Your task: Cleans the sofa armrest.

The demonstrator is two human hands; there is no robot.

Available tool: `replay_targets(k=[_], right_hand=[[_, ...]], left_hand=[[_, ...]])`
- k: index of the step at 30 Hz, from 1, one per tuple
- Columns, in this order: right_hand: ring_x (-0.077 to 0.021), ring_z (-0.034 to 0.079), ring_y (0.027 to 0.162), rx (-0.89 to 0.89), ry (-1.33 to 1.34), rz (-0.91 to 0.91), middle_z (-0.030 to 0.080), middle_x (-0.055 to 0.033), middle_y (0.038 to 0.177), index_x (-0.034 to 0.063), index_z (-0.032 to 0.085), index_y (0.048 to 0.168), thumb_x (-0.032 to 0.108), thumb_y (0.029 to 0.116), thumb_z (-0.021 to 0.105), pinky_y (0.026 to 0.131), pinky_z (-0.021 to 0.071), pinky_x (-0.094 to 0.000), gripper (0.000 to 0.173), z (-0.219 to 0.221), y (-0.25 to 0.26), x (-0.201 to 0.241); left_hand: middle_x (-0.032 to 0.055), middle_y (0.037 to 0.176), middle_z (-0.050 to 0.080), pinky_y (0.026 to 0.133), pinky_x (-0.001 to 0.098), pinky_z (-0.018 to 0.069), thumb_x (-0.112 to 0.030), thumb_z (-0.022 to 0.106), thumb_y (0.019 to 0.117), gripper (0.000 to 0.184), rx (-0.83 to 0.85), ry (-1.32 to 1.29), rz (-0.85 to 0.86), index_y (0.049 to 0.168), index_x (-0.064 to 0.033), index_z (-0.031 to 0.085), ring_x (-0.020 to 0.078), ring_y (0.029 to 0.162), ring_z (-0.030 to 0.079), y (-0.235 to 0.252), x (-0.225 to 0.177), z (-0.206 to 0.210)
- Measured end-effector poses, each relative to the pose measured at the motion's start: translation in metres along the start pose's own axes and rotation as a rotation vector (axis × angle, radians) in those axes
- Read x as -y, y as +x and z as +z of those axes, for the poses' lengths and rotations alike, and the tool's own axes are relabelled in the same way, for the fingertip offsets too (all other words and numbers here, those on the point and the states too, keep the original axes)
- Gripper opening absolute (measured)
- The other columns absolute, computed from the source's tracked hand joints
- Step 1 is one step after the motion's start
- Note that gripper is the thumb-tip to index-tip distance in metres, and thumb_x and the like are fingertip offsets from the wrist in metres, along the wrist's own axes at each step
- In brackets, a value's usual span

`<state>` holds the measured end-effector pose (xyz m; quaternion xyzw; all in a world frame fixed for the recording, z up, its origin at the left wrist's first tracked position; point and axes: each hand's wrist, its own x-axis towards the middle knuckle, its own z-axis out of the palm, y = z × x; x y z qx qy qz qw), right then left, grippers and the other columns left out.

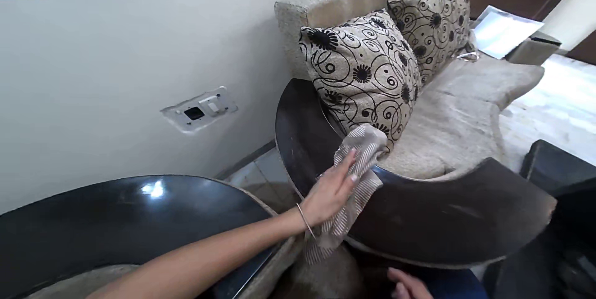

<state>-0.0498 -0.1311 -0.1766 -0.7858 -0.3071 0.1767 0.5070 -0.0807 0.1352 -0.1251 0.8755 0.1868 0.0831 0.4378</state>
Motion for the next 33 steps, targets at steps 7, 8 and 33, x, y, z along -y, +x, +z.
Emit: replay_targets(k=[7, 8, 33], right_hand=[[-0.0486, 0.065, 0.104, -0.172, -0.477, -0.073, 0.069, -0.0275, 0.111, -0.0059, 0.065, 0.131, 0.028, 0.0985, 0.065, 0.088, 0.052, -0.059, 0.046, 0.021, 0.105, 0.073], [-0.0489, 0.063, 0.108, -0.146, -0.509, -0.05, 0.067, -0.0293, 0.115, -0.0061, 0.061, 0.136, 0.03, 0.0973, 0.067, 0.09, 0.0508, -0.0592, 0.053, 0.031, 0.119, 0.077], [-0.0305, 0.071, 0.079, -0.065, -0.13, -0.145, 0.071, -0.0229, 0.09, -0.009, 0.074, 0.103, -0.002, 0.0927, 0.057, 0.076, 0.0589, -0.0384, 0.021, 0.036, 0.0, -0.008]], left_hand=[[0.0258, 0.155, 0.034, 0.091, 0.0454, 0.0541, 0.003, 0.064, 0.0955, 0.053, -0.285, -0.017, -0.235, 0.146, -0.0119, 0.054, 0.0364, 0.119, 0.059, 0.01, -0.003, -0.017], [0.0263, 0.156, 0.031, 0.088, 0.0441, 0.0553, 0.007, 0.065, 0.0928, 0.058, -0.271, -0.005, -0.264, 0.146, -0.0125, 0.053, 0.0361, 0.116, 0.06, 0.013, -0.003, -0.019], [0.0164, 0.172, -0.006, 0.121, 0.0653, -0.01, -0.079, 0.05, 0.0882, 0.114, 0.263, 0.64, -0.229, 0.163, -0.0012, 0.013, 0.0335, 0.158, -0.013, -0.009, -0.027, 0.015]])
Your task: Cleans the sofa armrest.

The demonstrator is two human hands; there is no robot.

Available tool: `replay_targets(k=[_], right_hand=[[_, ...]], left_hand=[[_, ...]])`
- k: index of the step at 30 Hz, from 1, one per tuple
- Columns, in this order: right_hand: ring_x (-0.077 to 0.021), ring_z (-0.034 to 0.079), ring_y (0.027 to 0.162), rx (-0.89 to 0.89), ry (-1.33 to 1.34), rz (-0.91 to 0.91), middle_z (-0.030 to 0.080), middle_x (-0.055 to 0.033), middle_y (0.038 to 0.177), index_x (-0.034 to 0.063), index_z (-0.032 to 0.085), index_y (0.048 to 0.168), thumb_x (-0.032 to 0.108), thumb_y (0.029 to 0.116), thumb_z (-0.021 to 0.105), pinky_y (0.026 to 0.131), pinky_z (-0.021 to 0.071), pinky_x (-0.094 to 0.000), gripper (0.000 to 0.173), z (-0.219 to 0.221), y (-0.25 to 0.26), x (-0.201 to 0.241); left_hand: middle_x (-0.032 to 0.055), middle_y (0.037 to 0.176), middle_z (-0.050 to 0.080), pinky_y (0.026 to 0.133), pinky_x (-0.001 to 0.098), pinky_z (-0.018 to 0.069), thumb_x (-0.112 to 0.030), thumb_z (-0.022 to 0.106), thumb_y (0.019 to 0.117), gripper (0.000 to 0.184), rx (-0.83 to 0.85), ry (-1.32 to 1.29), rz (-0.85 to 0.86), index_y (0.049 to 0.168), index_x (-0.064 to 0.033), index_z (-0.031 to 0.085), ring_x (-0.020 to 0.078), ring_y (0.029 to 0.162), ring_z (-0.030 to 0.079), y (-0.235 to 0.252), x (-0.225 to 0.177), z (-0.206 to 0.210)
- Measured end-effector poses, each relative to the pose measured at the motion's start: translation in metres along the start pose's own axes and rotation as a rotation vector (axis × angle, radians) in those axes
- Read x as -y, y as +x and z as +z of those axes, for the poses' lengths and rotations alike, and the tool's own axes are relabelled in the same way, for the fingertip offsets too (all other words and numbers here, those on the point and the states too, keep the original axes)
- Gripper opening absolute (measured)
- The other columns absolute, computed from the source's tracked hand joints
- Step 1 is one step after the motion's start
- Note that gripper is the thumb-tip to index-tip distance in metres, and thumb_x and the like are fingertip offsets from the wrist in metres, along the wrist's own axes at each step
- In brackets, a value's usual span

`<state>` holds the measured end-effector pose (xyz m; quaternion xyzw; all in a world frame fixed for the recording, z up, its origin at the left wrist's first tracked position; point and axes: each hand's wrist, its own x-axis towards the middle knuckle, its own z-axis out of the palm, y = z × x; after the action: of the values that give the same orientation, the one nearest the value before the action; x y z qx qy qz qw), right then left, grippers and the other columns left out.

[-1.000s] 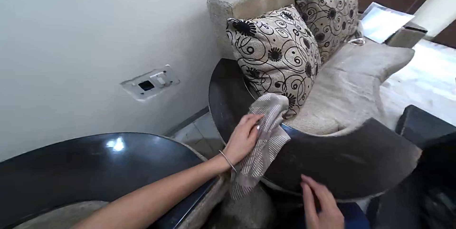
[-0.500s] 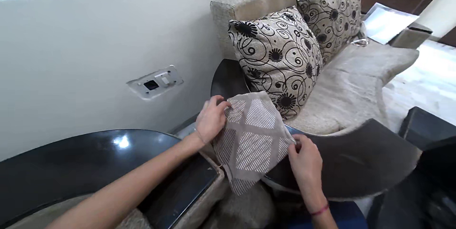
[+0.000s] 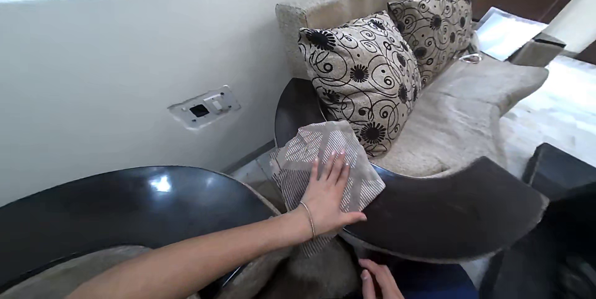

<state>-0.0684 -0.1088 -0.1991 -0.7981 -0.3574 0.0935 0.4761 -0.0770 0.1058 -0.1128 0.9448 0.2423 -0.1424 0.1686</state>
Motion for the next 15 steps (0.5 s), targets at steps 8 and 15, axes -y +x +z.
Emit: replay_targets(k=[8, 15], right_hand=[[-0.0314, 0.072, 0.082, 0.051, 0.083, 0.116, 0.073, -0.0252, 0.094, -0.0114, 0.073, 0.105, -0.002, 0.0957, 0.053, 0.081, 0.0587, -0.0417, 0.024, 0.009, -0.013, -0.025], [-0.0309, 0.071, 0.077, 0.046, 0.066, 0.096, 0.072, -0.0241, 0.09, -0.0099, 0.074, 0.105, -0.003, 0.0936, 0.054, 0.076, 0.059, -0.0421, 0.024, 0.011, -0.019, -0.03]], left_hand=[[0.0114, 0.168, 0.026, 0.127, 0.0523, 0.0073, -0.019, 0.035, 0.1091, 0.051, -0.087, -0.135, 0.074, 0.158, -0.0032, 0.035, 0.0257, 0.159, 0.015, 0.007, 0.007, 0.004], [-0.0007, 0.08, 0.053, 0.065, 0.0136, 0.0454, -0.012, 0.033, 0.1102, 0.027, -0.507, -0.983, -0.243, 0.103, 0.001, 0.055, -0.0028, 0.066, 0.051, -0.003, 0.092, -0.106]])
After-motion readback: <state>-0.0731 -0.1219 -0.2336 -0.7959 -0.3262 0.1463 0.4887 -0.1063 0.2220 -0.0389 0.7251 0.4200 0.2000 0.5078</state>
